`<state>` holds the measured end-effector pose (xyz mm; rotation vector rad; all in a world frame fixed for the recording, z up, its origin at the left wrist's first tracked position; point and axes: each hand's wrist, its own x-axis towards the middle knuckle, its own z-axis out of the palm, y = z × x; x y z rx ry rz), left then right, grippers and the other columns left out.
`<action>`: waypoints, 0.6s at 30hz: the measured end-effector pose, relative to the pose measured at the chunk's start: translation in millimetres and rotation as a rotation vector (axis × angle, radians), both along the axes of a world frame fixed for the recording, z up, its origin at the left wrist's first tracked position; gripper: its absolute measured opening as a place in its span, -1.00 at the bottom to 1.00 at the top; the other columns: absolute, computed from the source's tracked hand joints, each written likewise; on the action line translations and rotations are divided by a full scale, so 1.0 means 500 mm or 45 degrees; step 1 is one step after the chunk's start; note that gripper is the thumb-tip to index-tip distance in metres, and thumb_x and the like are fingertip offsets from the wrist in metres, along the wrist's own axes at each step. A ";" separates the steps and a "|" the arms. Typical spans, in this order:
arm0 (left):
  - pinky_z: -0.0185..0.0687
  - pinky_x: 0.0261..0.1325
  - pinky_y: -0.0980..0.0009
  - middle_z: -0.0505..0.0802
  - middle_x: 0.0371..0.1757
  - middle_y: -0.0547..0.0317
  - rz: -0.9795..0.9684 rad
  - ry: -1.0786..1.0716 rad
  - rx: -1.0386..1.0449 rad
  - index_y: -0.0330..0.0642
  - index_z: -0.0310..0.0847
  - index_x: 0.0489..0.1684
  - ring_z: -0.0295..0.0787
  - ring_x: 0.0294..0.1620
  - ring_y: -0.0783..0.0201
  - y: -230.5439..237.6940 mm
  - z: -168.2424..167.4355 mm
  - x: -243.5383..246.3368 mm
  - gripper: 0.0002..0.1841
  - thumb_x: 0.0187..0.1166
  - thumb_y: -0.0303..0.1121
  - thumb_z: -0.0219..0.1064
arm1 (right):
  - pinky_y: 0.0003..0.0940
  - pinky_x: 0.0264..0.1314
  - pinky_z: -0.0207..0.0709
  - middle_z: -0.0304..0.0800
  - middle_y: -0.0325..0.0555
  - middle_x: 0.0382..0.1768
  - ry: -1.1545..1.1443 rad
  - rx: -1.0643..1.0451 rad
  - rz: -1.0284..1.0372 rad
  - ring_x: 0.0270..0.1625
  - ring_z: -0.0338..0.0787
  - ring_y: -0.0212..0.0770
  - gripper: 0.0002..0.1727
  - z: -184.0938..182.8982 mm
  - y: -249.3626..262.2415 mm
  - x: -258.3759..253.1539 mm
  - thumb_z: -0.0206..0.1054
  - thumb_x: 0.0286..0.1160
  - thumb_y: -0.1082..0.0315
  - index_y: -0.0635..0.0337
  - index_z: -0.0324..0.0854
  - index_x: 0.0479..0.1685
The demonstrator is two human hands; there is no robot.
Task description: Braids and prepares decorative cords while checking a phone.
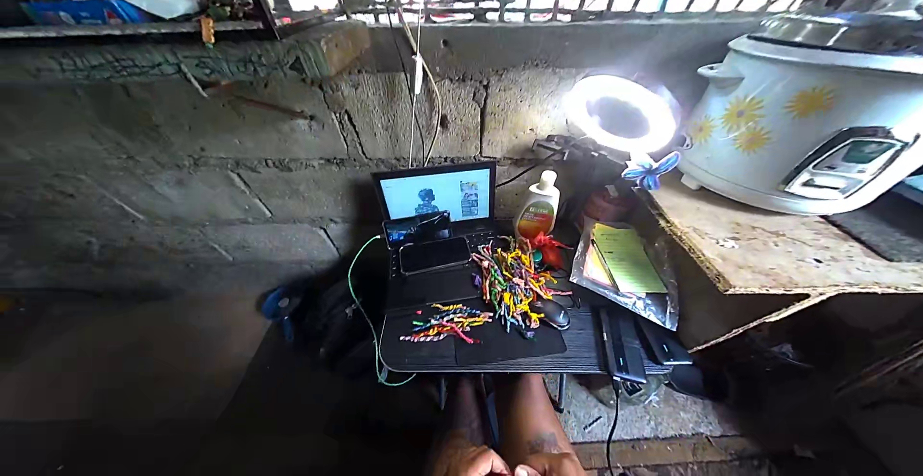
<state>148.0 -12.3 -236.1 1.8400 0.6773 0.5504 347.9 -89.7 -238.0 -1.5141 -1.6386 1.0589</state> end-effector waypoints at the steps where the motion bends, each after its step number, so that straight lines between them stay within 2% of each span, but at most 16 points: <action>1: 0.65 0.12 0.27 0.84 -0.20 -0.16 -0.011 0.027 -0.088 -0.54 0.74 -0.18 0.79 -0.09 0.20 -0.002 0.005 -0.003 -0.79 0.60 -0.48 0.28 | 0.04 0.07 0.63 0.84 0.19 -0.30 0.014 -0.015 0.047 -0.17 0.84 0.03 -0.54 0.001 -0.002 0.003 0.15 0.78 0.21 0.47 0.77 -0.23; 3: 0.60 0.00 0.45 0.80 -0.28 0.11 -0.027 0.061 -0.368 -0.46 0.72 -0.13 0.69 -0.23 0.46 -0.002 0.008 -0.010 -0.78 0.67 -0.44 0.21 | 0.11 0.13 0.65 0.88 0.12 -0.25 -0.224 0.248 0.118 -0.09 0.87 0.08 -0.61 -0.002 -0.008 0.006 0.23 0.73 0.16 0.33 0.82 -0.14; 5: 0.49 -0.18 0.60 0.71 -0.41 0.43 -0.044 0.043 -0.641 -0.28 0.68 -0.19 0.57 -0.38 0.64 0.003 0.012 -0.015 -0.80 0.68 -0.42 0.13 | -0.02 0.02 0.66 0.88 -0.09 -0.27 -0.579 0.607 0.110 -0.15 0.87 -0.04 -0.61 -0.010 -0.011 0.007 0.22 0.72 -0.01 0.08 0.82 -0.09; 6: 0.47 -0.23 0.65 0.71 -0.44 0.52 -0.060 0.014 -0.738 -0.19 0.68 -0.23 0.56 -0.41 0.68 0.004 0.013 -0.017 -0.81 0.68 -0.43 0.11 | -0.11 -0.04 0.64 0.86 -0.17 -0.30 -0.679 0.737 0.085 -0.18 0.84 -0.10 -0.61 -0.014 -0.011 0.008 0.17 0.74 -0.04 0.01 0.80 -0.13; 8: 0.50 -0.19 0.66 0.74 -0.40 0.54 -0.107 -0.043 -0.753 -0.16 0.66 -0.23 0.59 -0.37 0.70 0.005 0.015 -0.019 -0.82 0.67 -0.45 0.12 | -0.23 -0.11 0.55 0.80 -0.24 -0.40 -0.686 0.833 0.013 -0.25 0.77 -0.18 -0.60 -0.023 -0.009 0.005 0.12 0.77 -0.04 -0.03 0.73 -0.27; 9: 0.52 -0.14 0.65 0.73 -0.37 0.48 -0.126 -0.057 -0.635 -0.22 0.65 -0.21 0.61 -0.32 0.68 0.004 0.016 -0.021 -0.85 0.67 -0.46 0.15 | -0.21 -0.12 0.55 0.80 -0.21 -0.42 -0.568 0.749 -0.008 -0.27 0.78 -0.18 -0.60 -0.023 -0.012 0.001 0.14 0.76 0.01 0.02 0.73 -0.33; 11: 0.57 0.03 0.55 0.78 -0.30 0.15 -0.136 -0.062 -0.149 -0.42 0.73 -0.22 0.68 -0.20 0.49 0.003 0.009 -0.025 -0.81 0.65 -0.44 0.27 | -0.11 -0.02 0.57 0.82 -0.07 -0.40 -0.083 0.298 -0.009 -0.24 0.80 -0.17 -0.64 -0.006 -0.022 -0.008 0.21 0.72 0.20 0.26 0.76 -0.33; 12: 0.57 0.14 0.43 0.82 -0.29 0.04 -0.132 -0.050 0.180 -0.39 0.77 -0.26 0.73 -0.14 0.33 0.004 0.000 -0.028 -0.79 0.64 -0.39 0.31 | -0.24 -0.05 0.53 0.75 -0.15 -0.42 0.186 0.012 -0.011 -0.29 0.71 -0.30 -0.67 0.001 -0.022 -0.010 0.17 0.73 0.26 0.28 0.73 -0.31; 13: 0.53 0.19 0.30 0.83 -0.32 0.06 -0.115 -0.023 0.499 -0.26 0.80 -0.29 0.75 -0.15 0.23 0.007 -0.010 -0.031 -0.77 0.65 -0.30 0.31 | -0.51 -0.22 0.45 0.63 -0.40 -0.49 0.434 -0.246 -0.017 -0.41 0.57 -0.53 -0.70 0.002 -0.020 -0.013 0.10 0.74 0.26 0.14 0.66 -0.31; 14: 0.50 0.20 0.26 0.82 -0.35 0.14 -0.093 0.008 0.750 -0.11 0.81 -0.29 0.74 -0.16 0.21 0.012 -0.017 -0.036 -0.75 0.68 -0.21 0.28 | -0.62 -0.33 0.41 0.60 -0.52 -0.53 0.674 -0.463 -0.009 -0.49 0.51 -0.62 -0.72 0.002 -0.017 -0.016 0.04 0.75 0.26 0.05 0.61 -0.31; 16: 0.48 0.21 0.28 0.78 -0.39 0.24 -0.087 0.045 0.965 0.03 0.80 -0.28 0.71 -0.18 0.24 0.023 -0.026 -0.047 -0.71 0.73 -0.10 0.21 | -0.63 -0.34 0.44 0.59 -0.55 -0.55 0.913 -0.710 0.046 -0.51 0.52 -0.62 -0.73 -0.001 -0.010 -0.015 0.02 0.76 0.25 -0.02 0.59 -0.30; 18: 0.50 0.23 0.26 0.81 -0.36 0.25 -0.135 0.073 0.878 0.03 0.84 -0.23 0.74 -0.16 0.25 0.036 -0.021 -0.060 -0.72 0.72 -0.09 0.23 | -0.63 -0.29 0.47 0.62 -0.54 -0.53 0.871 -0.705 0.108 -0.48 0.56 -0.61 -0.75 -0.007 0.000 -0.011 0.07 0.74 0.24 0.00 0.63 -0.26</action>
